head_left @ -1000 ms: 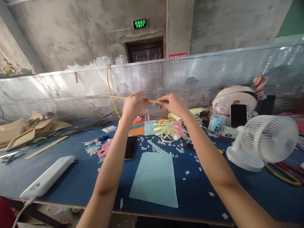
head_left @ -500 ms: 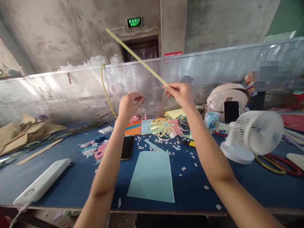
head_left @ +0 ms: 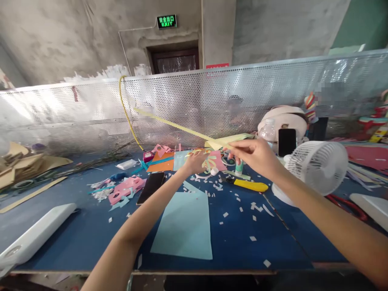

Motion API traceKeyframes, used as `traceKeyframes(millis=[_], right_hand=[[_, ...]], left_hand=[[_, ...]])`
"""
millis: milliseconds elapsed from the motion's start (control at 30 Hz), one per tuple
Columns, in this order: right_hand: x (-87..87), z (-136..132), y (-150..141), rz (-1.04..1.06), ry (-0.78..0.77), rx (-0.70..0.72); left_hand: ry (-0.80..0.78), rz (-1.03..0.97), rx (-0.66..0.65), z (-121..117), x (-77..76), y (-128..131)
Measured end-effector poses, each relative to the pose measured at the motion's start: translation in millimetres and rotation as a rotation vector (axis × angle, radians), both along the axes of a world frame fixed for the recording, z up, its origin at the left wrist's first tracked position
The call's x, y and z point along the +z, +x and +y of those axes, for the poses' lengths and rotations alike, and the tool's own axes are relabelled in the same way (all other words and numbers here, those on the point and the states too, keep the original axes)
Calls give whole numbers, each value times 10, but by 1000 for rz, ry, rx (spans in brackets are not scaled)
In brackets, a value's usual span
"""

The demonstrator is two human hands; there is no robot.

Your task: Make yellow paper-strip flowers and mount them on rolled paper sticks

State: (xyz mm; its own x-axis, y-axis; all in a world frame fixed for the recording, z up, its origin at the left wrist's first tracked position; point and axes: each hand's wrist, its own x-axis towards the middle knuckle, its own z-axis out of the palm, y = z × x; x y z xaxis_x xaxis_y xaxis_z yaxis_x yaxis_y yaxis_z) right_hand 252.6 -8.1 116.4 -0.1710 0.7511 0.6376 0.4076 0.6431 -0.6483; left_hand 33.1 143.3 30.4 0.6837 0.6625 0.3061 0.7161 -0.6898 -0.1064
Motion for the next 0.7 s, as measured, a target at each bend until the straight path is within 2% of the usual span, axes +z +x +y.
traceKeyframes(millis=[100,167,267,400,500,633,700], right_hand=[[-176,-102,165,-8,-83,-18],[-260,-152,233,1,-124,-17],[-337,-187,297,53,-180,-9],[-383,-184,337,170,-264,85],[-434,-156,342,233,-299,92],[-560,-84,356,253,-297,19],[-627,-53,369,193,-289,-19]], left_hand=[[45,-128,16,26,-65,112],[81,-231,33,90,-14,140],[140,-414,69,229,220,85],[201,-660,57,340,591,-102],[201,-738,-38,235,695,-251],[224,-761,-171,-83,627,-483],[356,-751,-264,-224,573,-628]])
